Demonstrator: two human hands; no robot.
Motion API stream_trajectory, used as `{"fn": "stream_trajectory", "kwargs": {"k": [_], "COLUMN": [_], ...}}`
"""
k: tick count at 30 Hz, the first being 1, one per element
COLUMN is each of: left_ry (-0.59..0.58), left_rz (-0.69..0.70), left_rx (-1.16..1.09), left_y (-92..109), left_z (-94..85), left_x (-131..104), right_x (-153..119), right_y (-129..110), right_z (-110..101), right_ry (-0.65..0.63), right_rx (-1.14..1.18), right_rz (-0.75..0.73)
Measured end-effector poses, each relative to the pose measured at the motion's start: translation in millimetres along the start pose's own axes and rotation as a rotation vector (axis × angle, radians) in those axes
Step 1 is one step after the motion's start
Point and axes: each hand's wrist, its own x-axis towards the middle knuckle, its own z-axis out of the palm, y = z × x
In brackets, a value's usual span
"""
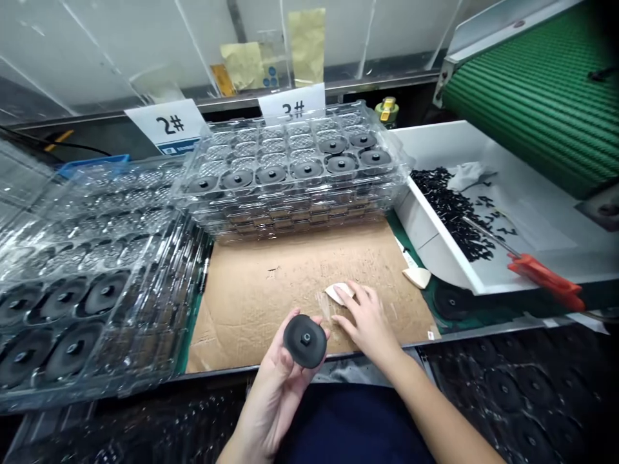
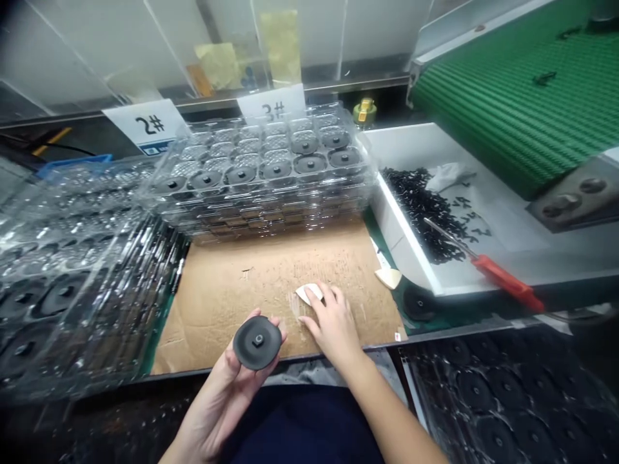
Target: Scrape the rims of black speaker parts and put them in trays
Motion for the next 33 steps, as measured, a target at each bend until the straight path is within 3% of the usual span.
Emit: {"fn": "stream_trajectory", "kwargs": {"k": [6, 13, 18, 21, 23, 26, 30, 33], "left_ry": [-0.010, 0.000, -0.016, 0.006, 0.008, 0.047, 0.080, 0.099], "left_rz": [0.026, 0.052, 0.036, 0.003, -0.003, 0.063, 0.010, 0.026], "left_rx": [-0.041, -0.089, -0.047, 0.001, 0.016, 0.041, 0.080, 0.082], "left_y": [8, 16, 16, 13, 12, 12, 14, 16], "left_z": [-9.7, -16.5, -17.0, -13.3, -10.6, -6.1, -1.5, -1.5], "left_x": [-8, -7, -3, -3, -5, -7, -12, -15], "right_x": [27, -7, 0, 8, 11, 16, 17, 11], "right_y": [-5, -26, -67, -104, -122, -131, -131, -128], "right_z": [7, 0, -32, -59, -70, -74, -70, -74], "right_ry": [-0.055, -0.160, -0.113, -0.109, -0.245, -0.424, -0.167, -0.315], "right_rx": [0.044, 0.261, 0.357, 0.485, 0.534, 0.516, 0.536, 0.602], "right_rz": [0.072, 0.061, 0.101, -0.065, -0.167, -0.184, -0.204, -0.201]}}
